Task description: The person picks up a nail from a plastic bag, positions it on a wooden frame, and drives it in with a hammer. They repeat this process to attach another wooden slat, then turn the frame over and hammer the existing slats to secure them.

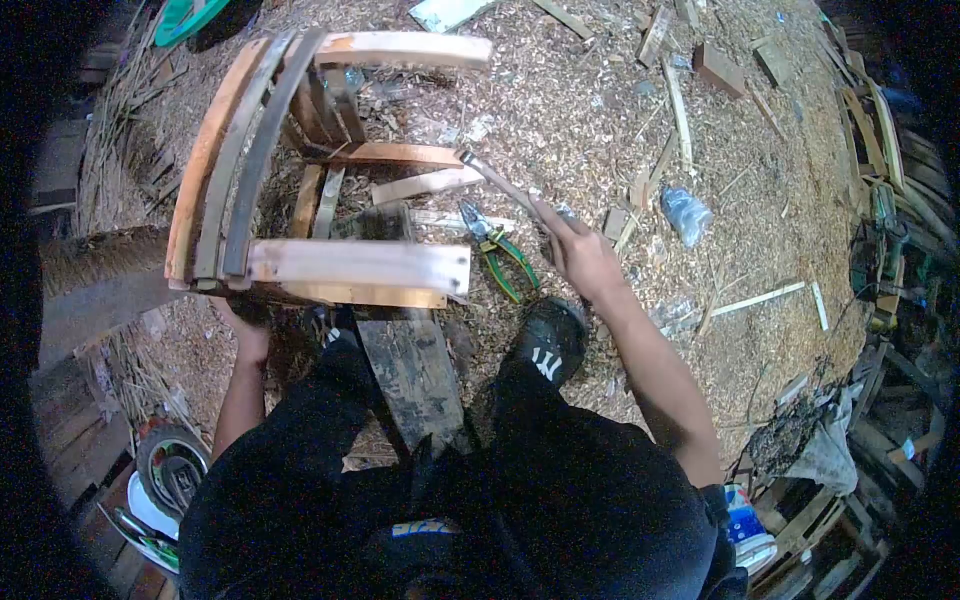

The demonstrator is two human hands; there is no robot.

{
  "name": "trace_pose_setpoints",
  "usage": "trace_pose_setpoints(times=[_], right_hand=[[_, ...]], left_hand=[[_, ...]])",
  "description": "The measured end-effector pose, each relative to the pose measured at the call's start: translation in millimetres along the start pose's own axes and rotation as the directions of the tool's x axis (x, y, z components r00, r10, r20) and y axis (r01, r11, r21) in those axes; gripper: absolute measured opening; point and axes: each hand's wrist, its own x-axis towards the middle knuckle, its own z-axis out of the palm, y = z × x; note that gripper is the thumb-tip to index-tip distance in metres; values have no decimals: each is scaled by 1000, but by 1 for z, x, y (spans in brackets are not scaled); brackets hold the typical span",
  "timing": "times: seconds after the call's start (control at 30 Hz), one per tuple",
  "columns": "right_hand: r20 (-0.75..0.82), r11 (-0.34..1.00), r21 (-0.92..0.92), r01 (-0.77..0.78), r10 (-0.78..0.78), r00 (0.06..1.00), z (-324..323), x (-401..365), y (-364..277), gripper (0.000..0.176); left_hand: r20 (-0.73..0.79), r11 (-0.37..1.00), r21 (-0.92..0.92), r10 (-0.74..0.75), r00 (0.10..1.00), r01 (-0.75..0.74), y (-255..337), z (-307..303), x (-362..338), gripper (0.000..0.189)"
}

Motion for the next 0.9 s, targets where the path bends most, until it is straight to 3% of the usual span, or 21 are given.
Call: trace_pose_setpoints(times=[0.03,0.07,0.1,0.17,0.2,0.3,0.33,0.4,0.43,0.47,0.5,0.53,0.57,0.6,0.63,0.7,0.73,0.8,0.83,0.87,0.9], right_hand=[[22,998,-61,-32,33,999,1,3,3,58],[-37,1000,24,-2,3,999,3,-2,8,60],[-29,999,33,-6,7,1000,8,-5,5,60],[-189,982,126,137,-112,976,10,-5,5,59],[32,999,49,-9,7,999,11,0,2,60],[24,993,80,-83,81,996,5,8,5,59],[-143,992,126,22,-4,990,11,6,8,59],[-123,988,150,45,-27,992,20,2,11,58],[-103,984,164,73,-56,993,15,5,7,58],[65,1000,6,-14,14,998,8,10,2,60],[63,1000,2,-17,16,998,8,8,4,60],[2,998,58,-4,4,1000,11,11,8,60],[-53,993,119,14,-7,999,14,12,11,60],[-46,970,240,-45,58,997,11,8,10,58],[-45,969,242,-45,57,997,14,8,10,58],[-116,983,148,108,-91,989,15,7,12,58],[-119,984,142,109,-93,989,10,8,13,58],[11,995,92,-39,38,999,0,12,11,55],[81,992,67,-107,102,992,0,14,10,54],[-7,982,178,-63,65,998,7,7,16,49],[-5,982,181,-63,65,998,9,7,13,49]], left_hand=[[-110,996,55,-60,992,66,7,6,4,67],[70,956,245,146,987,-159,-1,11,-4,67],[65,955,255,139,988,-151,-5,2,-8,67],[259,695,529,414,873,-486,-16,-13,-5,60],[256,699,526,413,874,-484,-23,-21,-2,60],[173,881,412,173,970,-230,-30,-42,12,72],[171,878,422,169,971,-227,-32,-48,10,72],[280,715,555,321,905,-425,-36,-52,9,83],[281,716,553,321,904,-426,-27,-35,3,83],[169,845,447,244,955,-295,-17,-17,-5,86],[74,936,315,140,987,-157,-10,-4,-9,89],[77,936,312,146,986,-163,-11,-3,-4,89],[202,700,564,397,895,-438,-12,-6,2,81],[394,329,713,543,741,-620,-12,-14,3,72],[394,327,715,542,742,-619,-19,-30,7,72],[258,621,676,304,917,-397,-37,-67,15,95],[260,624,670,308,915,-401,-37,-68,21,95],[122,956,267,90,989,-120,-36,-68,33,99],[116,955,270,92,989,-121,-31,-57,28,99],[190,789,499,304,933,-359,-29,-48,15,85],[318,514,656,475,820,-552,-24,-29,5,70]])
